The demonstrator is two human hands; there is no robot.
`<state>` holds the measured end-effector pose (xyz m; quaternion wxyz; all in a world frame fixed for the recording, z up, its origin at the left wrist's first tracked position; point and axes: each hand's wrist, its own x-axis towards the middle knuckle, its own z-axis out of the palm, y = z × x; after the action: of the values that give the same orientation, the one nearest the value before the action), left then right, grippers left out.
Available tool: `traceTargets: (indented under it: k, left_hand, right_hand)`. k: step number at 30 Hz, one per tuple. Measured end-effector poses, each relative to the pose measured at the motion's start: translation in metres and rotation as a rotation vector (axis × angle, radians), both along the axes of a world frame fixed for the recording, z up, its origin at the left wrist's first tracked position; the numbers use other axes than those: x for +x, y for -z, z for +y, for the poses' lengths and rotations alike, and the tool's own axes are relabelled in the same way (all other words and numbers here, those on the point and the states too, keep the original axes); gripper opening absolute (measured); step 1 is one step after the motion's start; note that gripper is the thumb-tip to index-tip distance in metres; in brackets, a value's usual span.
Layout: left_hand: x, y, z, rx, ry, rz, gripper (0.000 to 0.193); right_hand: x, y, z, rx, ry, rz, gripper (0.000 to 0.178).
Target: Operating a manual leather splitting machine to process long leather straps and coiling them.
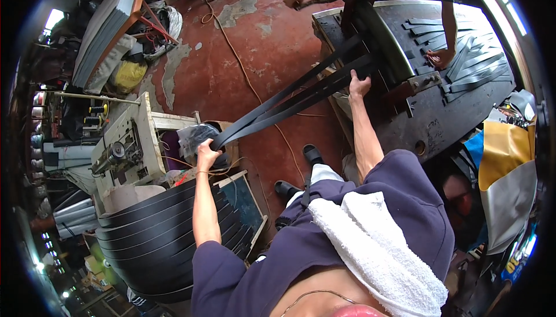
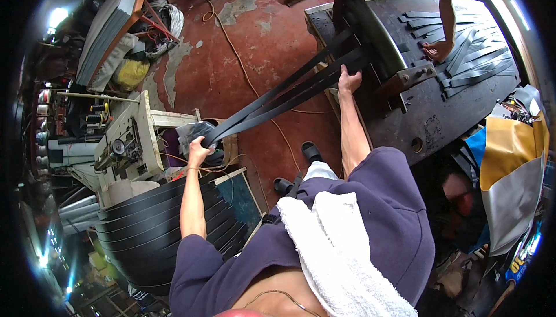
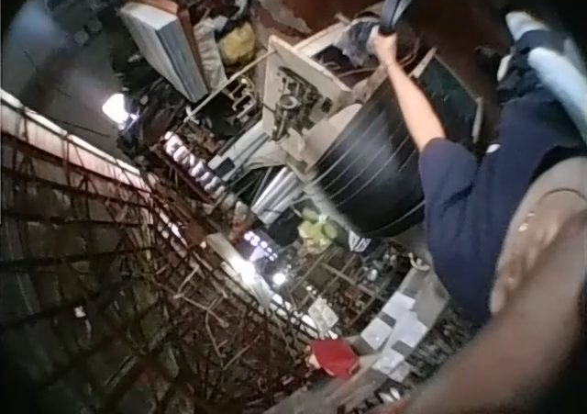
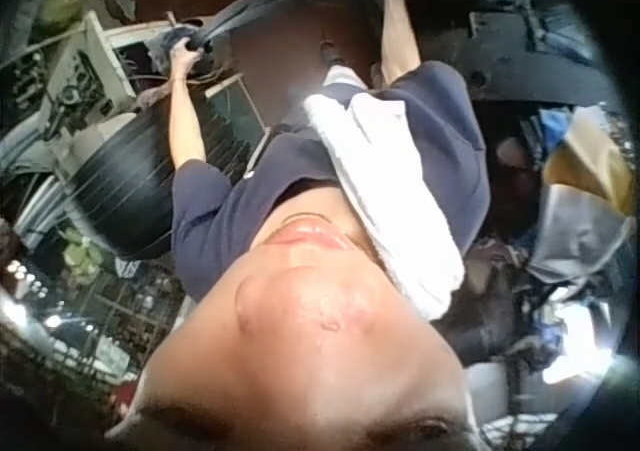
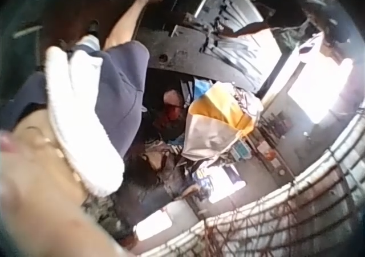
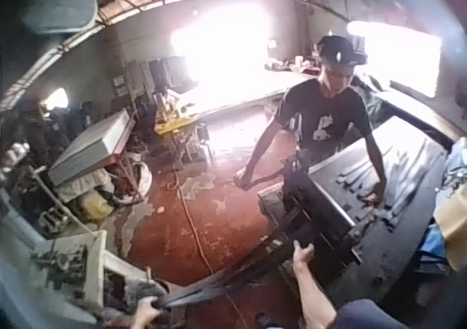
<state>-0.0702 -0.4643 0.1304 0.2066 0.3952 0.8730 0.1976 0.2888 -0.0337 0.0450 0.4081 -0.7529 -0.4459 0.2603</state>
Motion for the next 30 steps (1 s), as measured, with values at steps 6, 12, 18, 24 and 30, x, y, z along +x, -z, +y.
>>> traceTargets:
  k: [6, 12, 18, 24, 30]
  left_hand:
    - [-0.018, -0.027, 0.022, -0.027, 0.005, 0.067, 0.045]
    - [-0.024, -0.051, -0.006, -0.060, -0.045, 0.090, 0.044]
    - [-0.015, -0.097, -0.010, 0.042, 0.047, 0.151, 0.029]
    - [0.027, -0.184, 0.000, 0.000, 0.163, 0.208, 0.033]
    - [0.072, -0.234, 0.005, 0.087, 0.209, 0.425, 0.025]
  right_hand:
    - [-0.006, 0.050, -0.014, 0.126, -0.287, 0.693, 0.021]
    - [-0.038, 0.061, -0.057, -0.046, -0.306, 0.858, 0.018]
    - [-0.019, 0.095, -0.081, -0.817, -0.774, 0.685, 0.034]
    - [-0.101, -0.022, -0.151, -0.467, -1.614, 0.439, 0.059]
    - [-0.208, -0.227, -0.278, 0.176, -2.103, 0.768, 0.070]
